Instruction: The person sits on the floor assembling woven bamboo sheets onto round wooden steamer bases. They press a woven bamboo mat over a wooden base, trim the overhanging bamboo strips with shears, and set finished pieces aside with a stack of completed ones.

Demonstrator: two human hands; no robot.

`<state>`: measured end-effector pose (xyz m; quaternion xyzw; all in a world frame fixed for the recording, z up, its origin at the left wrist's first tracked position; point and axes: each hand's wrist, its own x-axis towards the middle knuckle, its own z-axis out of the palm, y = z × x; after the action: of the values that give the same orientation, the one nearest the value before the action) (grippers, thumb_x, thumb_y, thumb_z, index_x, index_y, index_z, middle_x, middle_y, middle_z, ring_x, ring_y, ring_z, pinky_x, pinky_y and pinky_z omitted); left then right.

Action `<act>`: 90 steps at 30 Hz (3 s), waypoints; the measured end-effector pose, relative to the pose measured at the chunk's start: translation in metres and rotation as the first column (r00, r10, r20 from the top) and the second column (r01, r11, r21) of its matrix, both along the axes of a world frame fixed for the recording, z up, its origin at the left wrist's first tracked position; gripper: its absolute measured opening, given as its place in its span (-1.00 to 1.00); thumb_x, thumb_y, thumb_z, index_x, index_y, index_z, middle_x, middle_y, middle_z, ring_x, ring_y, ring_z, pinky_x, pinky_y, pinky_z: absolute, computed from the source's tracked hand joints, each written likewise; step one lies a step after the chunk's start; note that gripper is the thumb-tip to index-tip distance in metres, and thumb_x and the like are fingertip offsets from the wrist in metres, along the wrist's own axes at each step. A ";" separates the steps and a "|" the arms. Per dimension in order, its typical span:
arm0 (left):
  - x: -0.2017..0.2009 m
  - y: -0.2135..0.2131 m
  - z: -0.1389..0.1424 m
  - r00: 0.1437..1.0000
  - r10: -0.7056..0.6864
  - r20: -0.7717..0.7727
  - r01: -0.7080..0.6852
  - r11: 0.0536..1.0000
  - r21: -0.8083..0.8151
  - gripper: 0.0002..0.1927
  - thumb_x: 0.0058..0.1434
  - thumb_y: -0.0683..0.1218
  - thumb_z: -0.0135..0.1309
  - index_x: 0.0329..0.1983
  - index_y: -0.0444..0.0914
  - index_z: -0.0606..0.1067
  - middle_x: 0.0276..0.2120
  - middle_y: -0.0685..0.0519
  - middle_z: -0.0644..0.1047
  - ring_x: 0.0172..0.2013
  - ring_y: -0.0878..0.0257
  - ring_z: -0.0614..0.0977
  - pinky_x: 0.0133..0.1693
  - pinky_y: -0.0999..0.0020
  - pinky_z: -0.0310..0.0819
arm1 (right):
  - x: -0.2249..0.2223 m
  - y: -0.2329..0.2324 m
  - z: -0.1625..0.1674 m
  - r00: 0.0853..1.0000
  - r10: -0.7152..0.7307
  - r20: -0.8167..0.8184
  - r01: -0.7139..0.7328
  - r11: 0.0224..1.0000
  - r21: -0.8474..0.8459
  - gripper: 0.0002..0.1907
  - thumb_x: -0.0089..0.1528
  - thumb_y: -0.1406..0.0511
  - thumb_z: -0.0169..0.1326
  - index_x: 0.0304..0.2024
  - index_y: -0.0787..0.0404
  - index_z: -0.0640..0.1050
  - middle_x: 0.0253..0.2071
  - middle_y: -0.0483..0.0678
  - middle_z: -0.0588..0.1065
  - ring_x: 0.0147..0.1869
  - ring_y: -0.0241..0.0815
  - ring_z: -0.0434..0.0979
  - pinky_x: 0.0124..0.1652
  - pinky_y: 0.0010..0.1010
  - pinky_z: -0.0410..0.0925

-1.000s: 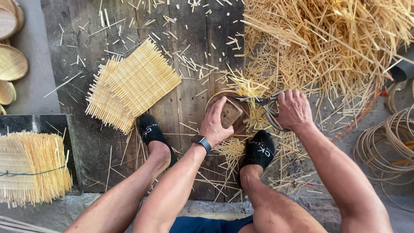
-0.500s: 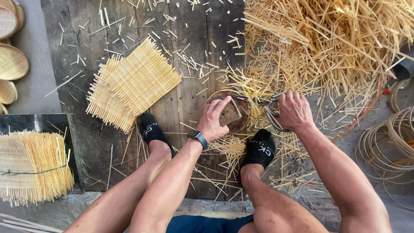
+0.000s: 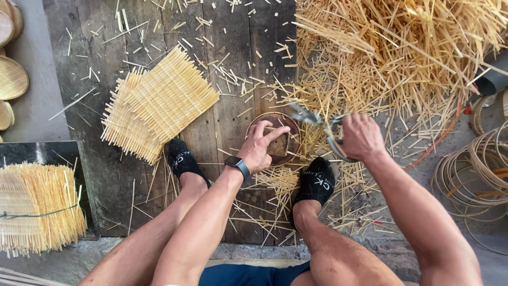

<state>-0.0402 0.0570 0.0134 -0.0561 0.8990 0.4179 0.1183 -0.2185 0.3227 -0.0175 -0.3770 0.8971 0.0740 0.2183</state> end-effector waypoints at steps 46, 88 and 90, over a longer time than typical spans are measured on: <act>0.040 0.021 0.033 0.835 0.086 -0.544 -0.105 0.994 -0.003 -0.57 0.15 -0.26 0.13 0.12 -0.21 0.50 0.08 -0.01 0.58 0.16 0.00 0.57 0.23 0.06 0.47 | 0.080 -0.053 0.049 0.333 0.009 0.943 0.939 0.095 -0.332 -0.54 0.28 0.17 0.04 0.16 0.28 0.47 0.00 0.05 0.58 0.10 -0.04 0.56 0.05 -0.34 0.43; -0.011 0.029 -0.083 0.647 0.680 0.344 -0.757 0.628 0.181 -0.27 0.42 0.34 -0.10 -0.47 -0.42 0.52 -0.49 -0.21 0.55 -0.38 -0.04 0.58 -0.24 0.02 0.46 | 0.053 -0.079 0.013 0.614 -0.436 0.658 0.762 0.545 -0.350 -0.44 0.46 0.00 -0.26 0.01 0.34 0.54 -0.15 0.19 0.54 -0.03 0.16 0.56 -0.05 0.08 0.40; -0.017 0.031 -0.080 0.586 0.725 0.363 -0.799 0.592 0.107 -0.32 0.35 0.33 -0.07 -0.47 -0.38 0.54 -0.49 -0.25 0.56 -0.38 -0.10 0.60 -0.25 0.02 0.44 | 0.053 -0.103 0.014 0.679 -0.463 0.570 0.691 0.666 -0.283 -0.40 0.48 -0.02 -0.30 -0.02 0.32 0.55 -0.20 0.26 0.53 -0.05 0.25 0.55 -0.05 0.13 0.40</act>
<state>-0.0568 0.0877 -0.0670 -0.4821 0.6964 0.5284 0.0587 -0.1652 0.2200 -0.0037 -0.1106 0.8826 -0.3138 0.3321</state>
